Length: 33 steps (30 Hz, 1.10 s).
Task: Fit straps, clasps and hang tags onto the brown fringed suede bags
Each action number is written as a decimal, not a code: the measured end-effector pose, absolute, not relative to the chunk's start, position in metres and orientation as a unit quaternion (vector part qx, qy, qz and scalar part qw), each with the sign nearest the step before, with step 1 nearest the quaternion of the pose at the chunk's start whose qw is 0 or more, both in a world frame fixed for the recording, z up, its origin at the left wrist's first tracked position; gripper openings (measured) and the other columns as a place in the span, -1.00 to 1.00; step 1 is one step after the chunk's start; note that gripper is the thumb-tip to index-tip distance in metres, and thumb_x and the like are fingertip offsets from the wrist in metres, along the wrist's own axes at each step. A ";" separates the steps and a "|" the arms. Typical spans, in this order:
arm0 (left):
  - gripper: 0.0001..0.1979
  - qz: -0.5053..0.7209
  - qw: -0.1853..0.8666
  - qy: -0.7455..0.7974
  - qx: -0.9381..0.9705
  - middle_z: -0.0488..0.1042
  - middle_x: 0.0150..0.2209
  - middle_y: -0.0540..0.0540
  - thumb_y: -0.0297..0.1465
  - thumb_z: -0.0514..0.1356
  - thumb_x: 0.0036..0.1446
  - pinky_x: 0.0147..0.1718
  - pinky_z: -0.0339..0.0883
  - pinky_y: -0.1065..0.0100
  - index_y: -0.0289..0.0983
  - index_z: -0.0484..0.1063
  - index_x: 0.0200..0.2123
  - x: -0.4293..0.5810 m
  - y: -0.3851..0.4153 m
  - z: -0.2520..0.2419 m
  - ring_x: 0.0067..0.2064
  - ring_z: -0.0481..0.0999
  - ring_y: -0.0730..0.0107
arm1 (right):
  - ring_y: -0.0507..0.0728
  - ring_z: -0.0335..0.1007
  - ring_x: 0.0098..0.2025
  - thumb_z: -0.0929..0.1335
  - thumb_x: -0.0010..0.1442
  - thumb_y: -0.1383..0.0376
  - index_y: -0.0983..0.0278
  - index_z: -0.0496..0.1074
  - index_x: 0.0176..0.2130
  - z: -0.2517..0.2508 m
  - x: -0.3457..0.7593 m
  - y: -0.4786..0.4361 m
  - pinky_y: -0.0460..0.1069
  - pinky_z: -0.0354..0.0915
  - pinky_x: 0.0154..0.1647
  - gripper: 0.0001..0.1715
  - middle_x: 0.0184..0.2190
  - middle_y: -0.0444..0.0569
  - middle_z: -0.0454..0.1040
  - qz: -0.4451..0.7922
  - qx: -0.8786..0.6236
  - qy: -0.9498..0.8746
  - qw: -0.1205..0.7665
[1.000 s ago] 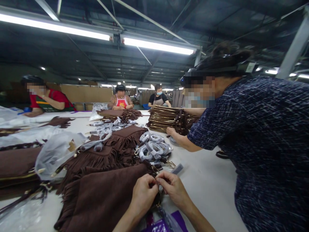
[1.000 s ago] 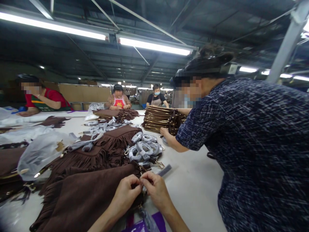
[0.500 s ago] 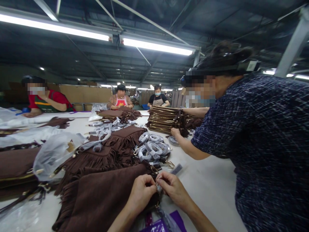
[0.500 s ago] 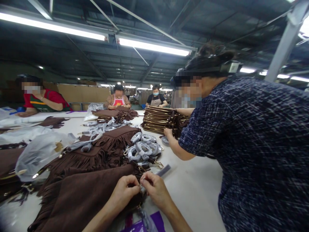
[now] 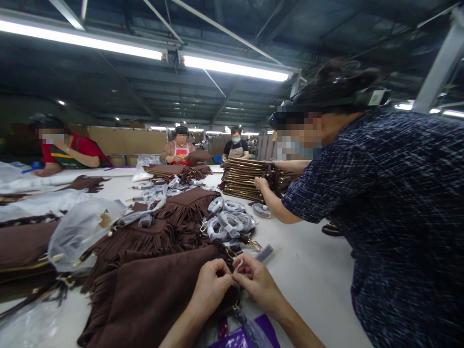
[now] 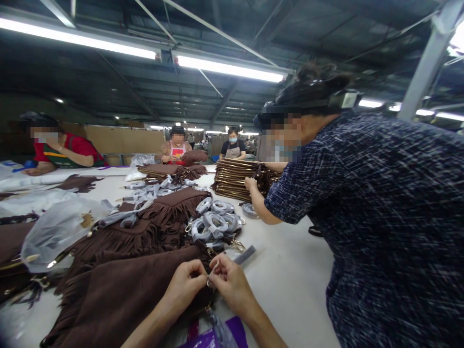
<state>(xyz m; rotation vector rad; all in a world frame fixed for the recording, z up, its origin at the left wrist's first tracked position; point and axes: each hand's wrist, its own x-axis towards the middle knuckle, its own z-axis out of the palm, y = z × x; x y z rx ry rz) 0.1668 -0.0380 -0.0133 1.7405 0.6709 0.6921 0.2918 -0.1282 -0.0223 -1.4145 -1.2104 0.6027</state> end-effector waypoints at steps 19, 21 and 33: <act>-0.87 0.189 0.792 0.225 0.534 0.62 -0.29 -0.22 -0.43 0.21 -0.27 -0.51 0.07 0.51 -0.30 0.32 -0.54 0.155 -0.039 0.007 -0.37 0.46 0.44 | 0.14 0.37 -0.14 0.35 0.02 0.53 0.23 0.35 -0.29 -0.013 0.293 -0.178 -0.05 0.26 -0.14 -0.74 -0.16 -0.06 0.39 0.090 -0.687 -0.660 0.291; -0.86 0.181 0.802 0.218 0.526 0.63 -0.26 -0.23 -0.41 0.23 -0.25 -0.46 0.14 0.50 -0.30 0.33 -0.53 0.153 -0.040 0.008 -0.26 0.52 0.35 | 0.16 0.38 -0.09 0.34 0.09 0.52 0.24 0.37 -0.23 -0.021 0.290 -0.178 -0.03 0.29 -0.10 -0.75 -0.12 -0.02 0.40 0.048 -0.691 -0.672 0.263; -0.81 0.175 0.782 0.223 0.555 0.53 -0.49 -0.07 -0.40 0.24 -0.25 -0.72 -0.22 0.55 -0.35 0.46 -0.46 0.154 -0.041 0.004 -0.64 0.37 0.61 | 0.08 0.47 -0.37 0.32 0.26 0.42 0.25 0.40 -0.39 -0.001 0.303 -0.166 -0.10 0.18 -0.40 -0.83 -0.43 -0.11 0.52 -0.001 -0.696 -0.668 0.262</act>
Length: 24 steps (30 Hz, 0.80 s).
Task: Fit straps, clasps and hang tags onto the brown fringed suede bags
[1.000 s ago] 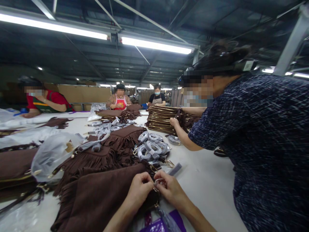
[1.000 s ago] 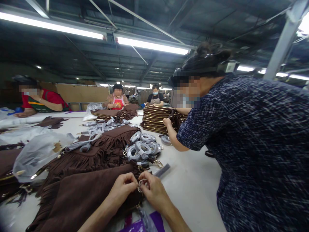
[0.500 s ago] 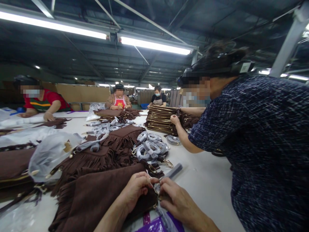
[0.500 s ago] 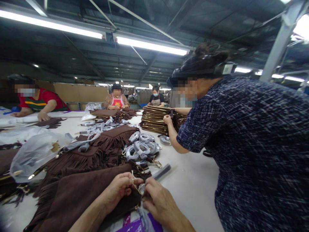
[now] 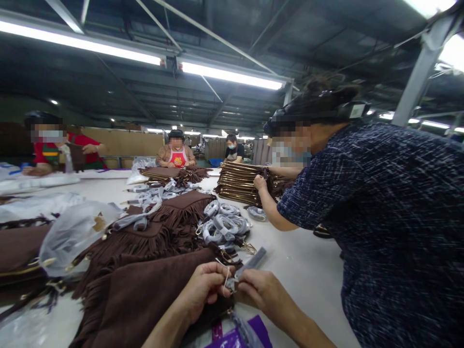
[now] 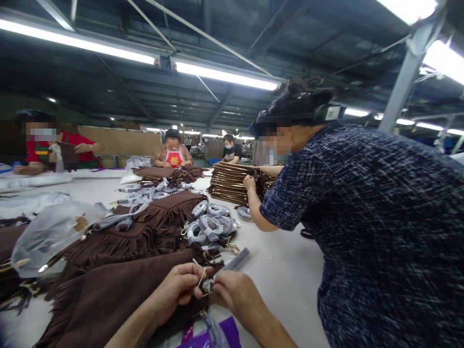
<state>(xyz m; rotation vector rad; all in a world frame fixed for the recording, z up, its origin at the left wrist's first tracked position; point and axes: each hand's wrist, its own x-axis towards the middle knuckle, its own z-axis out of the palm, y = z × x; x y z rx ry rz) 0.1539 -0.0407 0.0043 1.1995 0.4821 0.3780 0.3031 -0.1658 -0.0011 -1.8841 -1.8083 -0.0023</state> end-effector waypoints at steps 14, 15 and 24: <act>-0.74 0.209 0.652 0.176 0.707 0.42 -0.58 0.03 -0.47 0.11 -0.20 -0.69 0.16 0.50 -0.36 0.58 -0.44 0.169 -0.057 -0.008 -0.68 0.27 0.57 | 0.11 0.39 -0.30 0.26 0.29 0.33 0.22 0.41 -0.33 -0.004 0.303 -0.147 -0.06 0.26 -0.27 -0.83 -0.37 -0.07 0.45 -0.001 -0.588 -0.676 0.445; -0.76 0.214 0.642 0.195 0.710 0.41 -0.60 0.03 -0.46 0.10 -0.20 -0.69 0.14 0.50 -0.36 0.56 -0.48 0.171 -0.057 -0.010 -0.68 0.28 0.55 | 0.12 0.39 -0.26 0.27 0.29 0.32 0.21 0.38 -0.36 -0.005 0.304 -0.147 -0.05 0.27 -0.23 -0.83 -0.34 -0.07 0.43 -0.012 -0.586 -0.656 0.475; -0.87 0.210 0.640 0.293 0.678 0.49 -0.55 -0.05 -0.38 0.10 -0.18 -0.67 0.12 0.52 -0.28 0.36 -0.47 0.173 -0.049 -0.011 -0.59 0.37 0.47 | 0.08 0.37 -0.28 0.24 0.33 0.32 0.19 0.31 -0.40 -0.032 0.315 -0.169 -0.11 0.28 -0.30 -0.76 -0.25 -0.08 0.42 -0.007 -0.580 -0.607 0.544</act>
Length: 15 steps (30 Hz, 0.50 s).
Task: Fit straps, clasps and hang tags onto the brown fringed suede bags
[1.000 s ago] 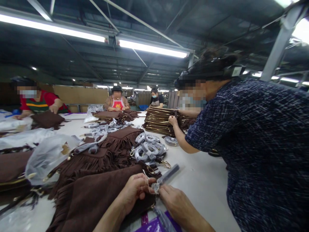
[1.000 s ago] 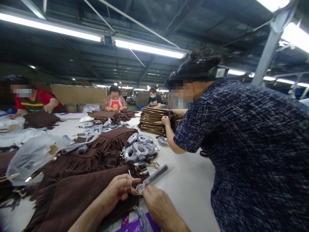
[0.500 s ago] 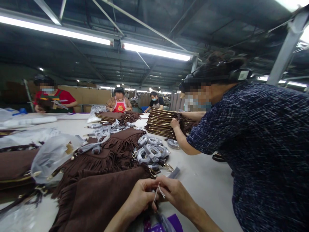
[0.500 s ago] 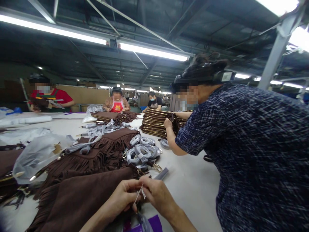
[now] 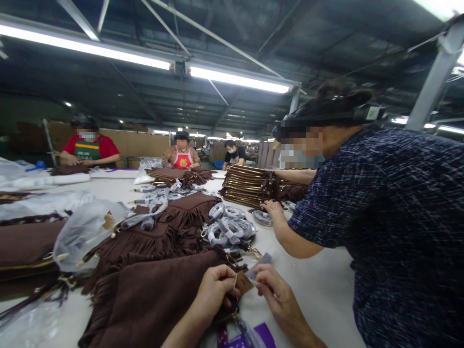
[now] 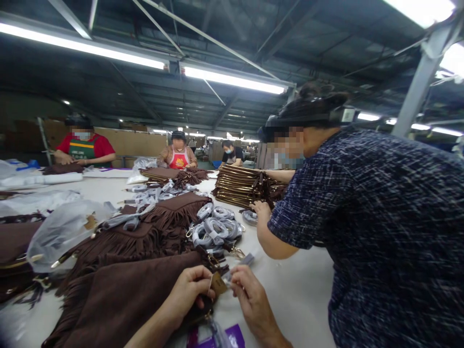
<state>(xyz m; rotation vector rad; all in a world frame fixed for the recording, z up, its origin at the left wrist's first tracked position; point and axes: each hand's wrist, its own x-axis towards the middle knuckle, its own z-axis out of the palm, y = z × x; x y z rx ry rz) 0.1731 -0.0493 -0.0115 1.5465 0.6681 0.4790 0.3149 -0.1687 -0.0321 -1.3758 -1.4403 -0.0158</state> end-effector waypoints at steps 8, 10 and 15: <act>-0.87 0.220 0.500 0.307 0.779 0.48 -0.47 -0.08 -0.50 0.03 -0.02 -0.54 0.23 0.43 -0.25 0.34 -0.50 0.171 -0.059 -0.008 -0.39 0.53 0.25 | 0.02 0.26 -0.46 0.27 0.36 0.11 0.22 0.32 -0.38 -0.040 0.297 -0.171 -0.11 0.19 -0.45 -0.68 -0.45 -0.14 0.36 0.150 -0.547 -0.555 0.608; -0.84 0.225 0.437 0.309 0.814 0.49 -0.43 -0.09 -0.56 0.05 -0.03 -0.39 0.25 0.36 -0.24 0.37 -0.52 0.167 -0.059 -0.005 -0.30 0.51 0.22 | -0.03 0.07 -0.63 0.28 0.32 0.01 0.22 0.31 -0.32 -0.048 0.297 -0.169 -0.14 0.00 -0.61 -0.65 -0.61 -0.25 0.26 0.257 -0.533 -0.511 0.623; -0.73 0.209 0.324 0.311 0.869 0.51 -0.35 -0.11 -0.66 0.05 -0.12 -0.28 0.15 0.28 -0.23 0.44 -0.48 0.160 -0.058 0.000 -0.22 0.46 0.17 | -0.05 -0.10 -0.69 0.32 0.20 -0.12 0.21 0.25 -0.35 -0.035 0.294 -0.167 -0.13 -0.16 -0.66 -0.53 -0.71 -0.34 0.11 0.395 -0.528 -0.486 0.574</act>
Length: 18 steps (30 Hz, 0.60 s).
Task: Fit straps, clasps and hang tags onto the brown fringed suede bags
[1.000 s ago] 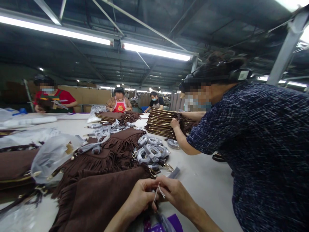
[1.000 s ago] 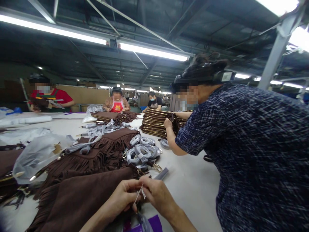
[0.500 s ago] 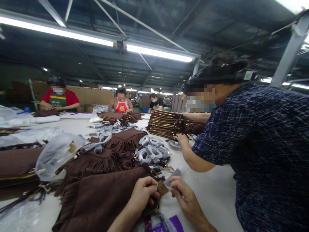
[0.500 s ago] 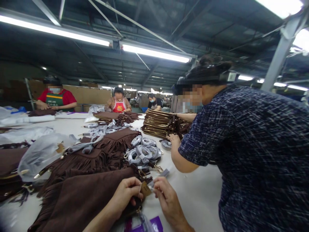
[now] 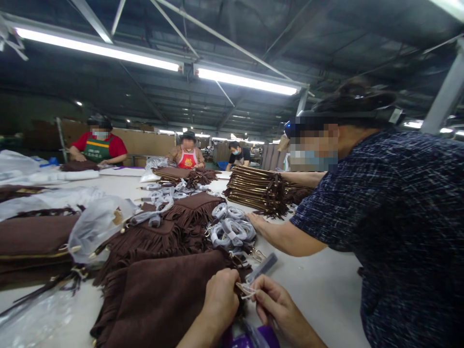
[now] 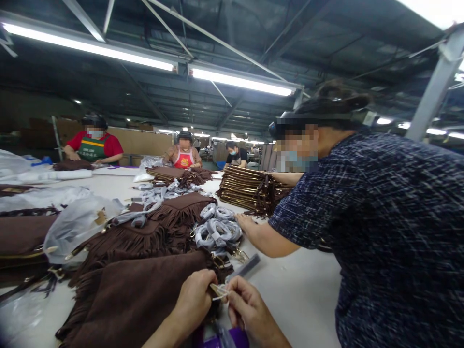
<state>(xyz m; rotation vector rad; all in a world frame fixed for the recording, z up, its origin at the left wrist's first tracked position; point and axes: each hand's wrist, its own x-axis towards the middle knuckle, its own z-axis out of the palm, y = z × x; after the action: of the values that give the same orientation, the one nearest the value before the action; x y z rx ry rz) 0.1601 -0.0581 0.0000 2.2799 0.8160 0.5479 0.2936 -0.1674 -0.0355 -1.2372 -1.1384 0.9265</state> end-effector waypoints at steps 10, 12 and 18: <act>-0.90 0.150 0.236 0.250 0.927 0.50 -0.27 -0.17 -0.44 0.13 -0.01 -0.36 0.11 0.28 -0.24 0.44 -0.39 0.159 -0.065 0.004 -0.28 0.45 0.14 | 0.06 0.28 -0.40 0.31 0.11 0.40 0.25 0.32 -0.51 0.024 0.268 -0.174 -0.10 0.14 -0.36 -0.83 -0.51 -0.18 0.35 0.220 -0.619 -0.645 0.391; -0.93 0.182 0.289 0.277 0.898 0.49 -0.32 -0.15 -0.45 0.12 -0.02 -0.36 0.09 0.29 -0.24 0.41 -0.43 0.158 -0.063 0.002 -0.30 0.42 0.16 | 0.08 0.33 -0.34 0.31 0.17 0.37 0.24 0.35 -0.47 0.022 0.268 -0.176 -0.09 0.18 -0.31 -0.83 -0.45 -0.15 0.38 0.201 -0.604 -0.664 0.392; -0.83 0.244 0.418 0.281 0.829 0.38 -0.49 -0.01 -0.61 0.12 -0.15 -0.32 0.07 0.34 -0.23 0.27 -0.61 0.154 -0.045 -0.003 -0.33 0.35 0.29 | 0.09 0.41 -0.30 0.25 0.27 0.37 0.21 0.38 -0.41 -0.001 0.304 -0.195 -0.09 0.22 -0.32 -0.77 -0.35 -0.10 0.43 0.110 -0.617 -0.720 0.296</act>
<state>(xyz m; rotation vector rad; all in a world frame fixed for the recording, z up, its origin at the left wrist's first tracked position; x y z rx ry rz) 0.1535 -0.0451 -0.0026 2.0784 0.7051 0.6115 0.3036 -0.1952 -0.0008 -1.6415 -1.9155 0.2933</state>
